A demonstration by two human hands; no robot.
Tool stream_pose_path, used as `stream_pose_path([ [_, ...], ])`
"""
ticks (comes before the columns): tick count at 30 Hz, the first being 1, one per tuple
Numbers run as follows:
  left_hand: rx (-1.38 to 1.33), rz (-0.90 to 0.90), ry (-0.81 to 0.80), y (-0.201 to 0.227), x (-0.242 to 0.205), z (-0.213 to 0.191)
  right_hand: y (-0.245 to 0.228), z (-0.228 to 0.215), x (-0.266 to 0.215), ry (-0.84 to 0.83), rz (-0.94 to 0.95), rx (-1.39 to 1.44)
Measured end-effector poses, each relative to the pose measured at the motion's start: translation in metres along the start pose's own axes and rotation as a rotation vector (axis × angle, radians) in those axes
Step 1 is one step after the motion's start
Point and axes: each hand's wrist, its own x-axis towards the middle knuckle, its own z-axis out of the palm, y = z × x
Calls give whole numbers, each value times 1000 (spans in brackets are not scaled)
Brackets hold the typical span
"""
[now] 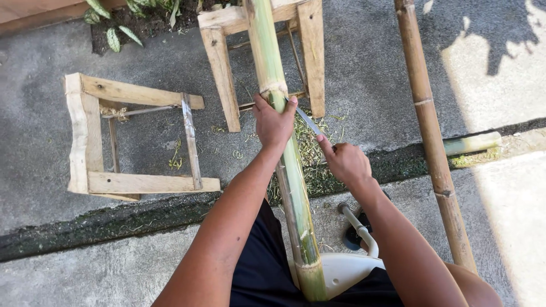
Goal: Scraping the outer green layer of a bamboo stalk using a hand-held knife.
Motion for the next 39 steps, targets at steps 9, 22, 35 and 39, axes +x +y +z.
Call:
stream_pose_path([
  [9,60,39,15,-8,6,7,-8,-17,-3,-62,24,-116],
  [22,-17,-46,-33,11,-9,-8,-13,37,-12,55,-4,209],
  [35,14,-7,3,-4,2,3,-2,-5,1,71,-48,-123],
  [39,52,11,27,-6,4,7,-1,4,6,60,-39,-91],
])
